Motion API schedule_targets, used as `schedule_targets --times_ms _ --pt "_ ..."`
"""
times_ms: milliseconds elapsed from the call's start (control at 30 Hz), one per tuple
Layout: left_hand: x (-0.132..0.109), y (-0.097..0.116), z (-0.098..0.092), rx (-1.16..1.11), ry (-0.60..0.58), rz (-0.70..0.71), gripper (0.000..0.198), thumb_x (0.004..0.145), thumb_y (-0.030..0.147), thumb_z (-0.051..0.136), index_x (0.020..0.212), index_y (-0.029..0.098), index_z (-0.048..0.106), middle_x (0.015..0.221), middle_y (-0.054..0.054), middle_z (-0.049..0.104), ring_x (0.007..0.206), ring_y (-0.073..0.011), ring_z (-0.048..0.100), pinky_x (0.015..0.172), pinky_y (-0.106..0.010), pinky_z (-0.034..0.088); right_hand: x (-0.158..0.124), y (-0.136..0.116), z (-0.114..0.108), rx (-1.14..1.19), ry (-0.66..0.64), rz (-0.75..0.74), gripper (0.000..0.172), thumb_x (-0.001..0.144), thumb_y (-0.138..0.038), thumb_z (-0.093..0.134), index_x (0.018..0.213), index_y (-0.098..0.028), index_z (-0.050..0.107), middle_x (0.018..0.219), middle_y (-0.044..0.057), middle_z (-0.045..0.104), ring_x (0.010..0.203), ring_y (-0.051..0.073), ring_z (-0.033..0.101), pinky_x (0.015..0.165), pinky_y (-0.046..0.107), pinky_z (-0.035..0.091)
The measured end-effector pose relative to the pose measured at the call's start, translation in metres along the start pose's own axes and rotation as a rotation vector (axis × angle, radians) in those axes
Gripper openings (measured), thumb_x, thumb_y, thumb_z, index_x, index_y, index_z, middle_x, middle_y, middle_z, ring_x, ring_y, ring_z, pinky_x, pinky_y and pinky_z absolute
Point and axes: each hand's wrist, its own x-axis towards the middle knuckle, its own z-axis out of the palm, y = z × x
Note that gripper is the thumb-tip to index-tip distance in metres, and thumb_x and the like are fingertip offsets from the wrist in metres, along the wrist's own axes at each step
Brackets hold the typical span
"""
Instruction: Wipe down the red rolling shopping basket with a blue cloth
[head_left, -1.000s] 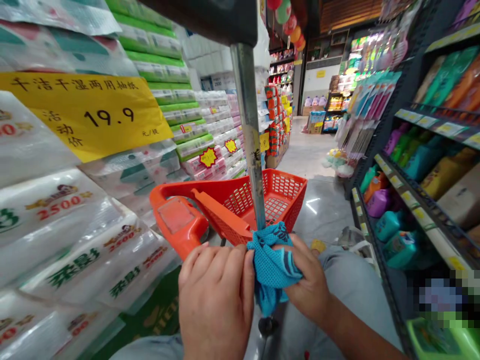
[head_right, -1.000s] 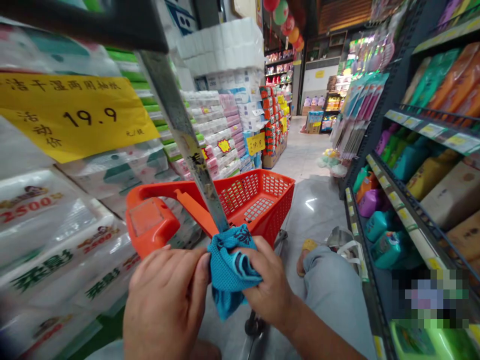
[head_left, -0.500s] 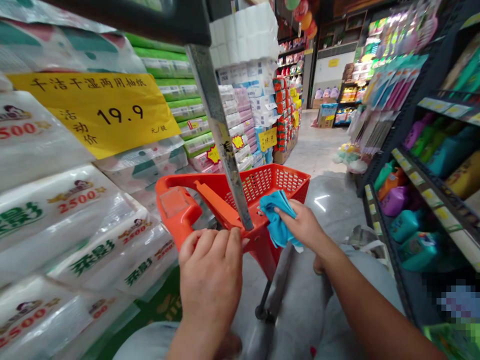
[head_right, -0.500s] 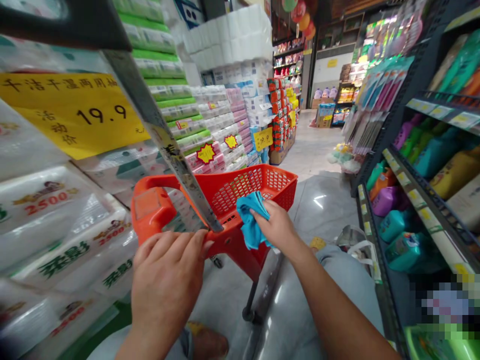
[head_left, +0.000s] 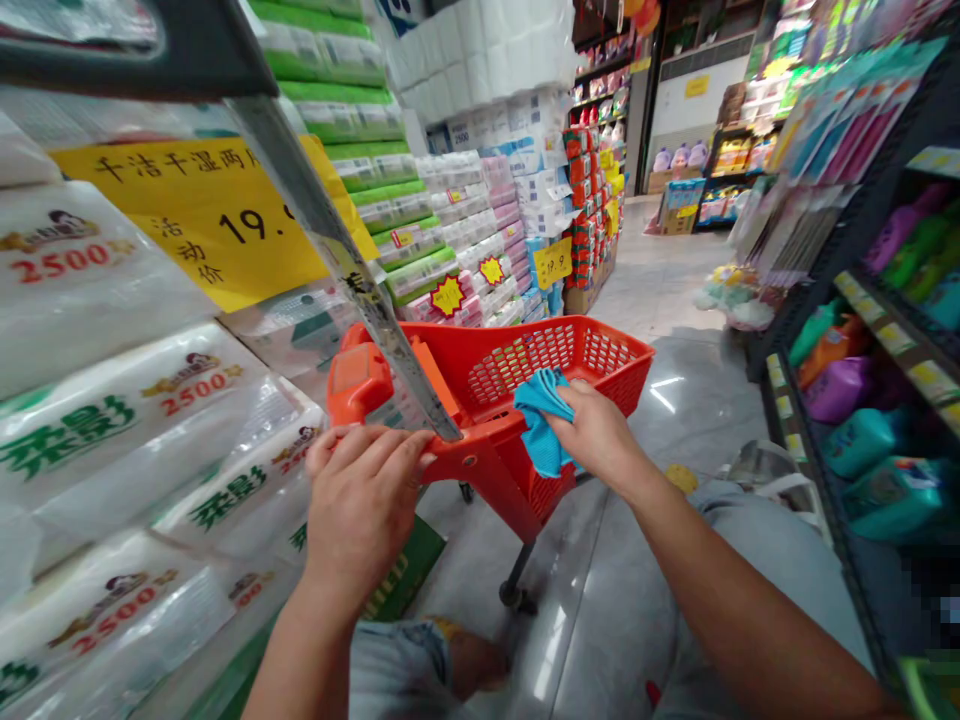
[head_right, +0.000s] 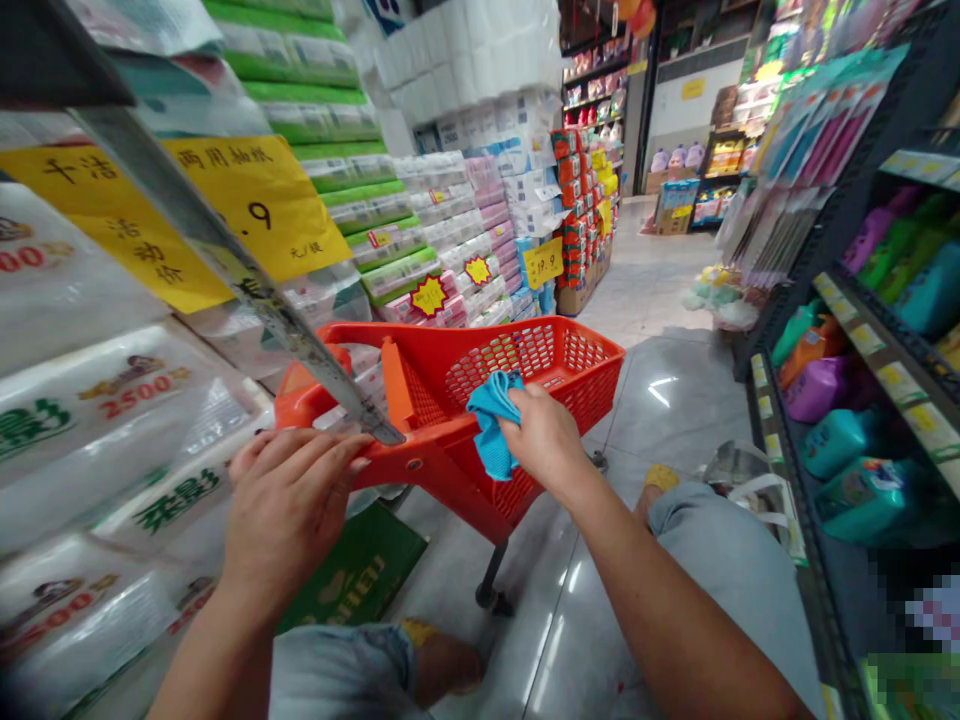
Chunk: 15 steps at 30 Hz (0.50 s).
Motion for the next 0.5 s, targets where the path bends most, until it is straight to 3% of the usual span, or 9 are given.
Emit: schedule_targets --times_ms 133,233,333,500 --pt "0.001 0.014 0.008 0.114 -0.092 -0.155 0.027 0.100 0.029 0.043 0.105 0.017 0.067 0.101 -0.012 0.073 0.098 -0.0319 0.062 0.100 -0.053 0.037 0.001 -0.019 0.008 -0.116 -0.055 -0.097 0.013 0.092 -0.029 0.058 0.086 -0.022 0.066 0.089 0.004 0.061 0.080 0.018 0.059 0.067 0.027 0.040" --pt "0.001 0.027 0.017 0.160 -0.076 -0.256 0.032 0.099 0.034 0.046 0.112 0.012 0.064 0.107 -0.018 0.070 0.107 -0.0363 0.059 0.105 -0.058 0.035 0.006 -0.016 0.012 -0.136 0.004 0.007 0.013 0.092 -0.029 0.058 0.086 -0.022 0.068 0.087 0.005 0.062 0.081 0.019 0.060 0.070 0.028 0.042" --pt "0.001 0.029 0.026 0.170 -0.060 -0.252 0.033 0.098 0.036 0.048 0.115 0.011 0.062 0.106 -0.017 0.069 0.108 -0.0359 0.057 0.107 -0.057 0.035 0.002 -0.017 0.023 -0.144 0.079 0.101 0.015 0.090 -0.024 0.056 0.092 -0.020 0.070 0.091 0.008 0.062 0.082 0.022 0.061 0.072 0.030 0.046" --pt "0.004 0.022 0.032 0.204 -0.062 -0.232 0.033 0.099 0.039 0.048 0.111 0.012 0.062 0.100 -0.015 0.067 0.102 -0.0338 0.056 0.105 -0.052 0.036 -0.014 -0.032 0.054 0.158 0.121 -0.140 0.033 0.088 -0.018 0.051 0.117 -0.022 0.068 0.104 0.008 0.062 0.097 0.023 0.063 0.085 0.031 0.051"
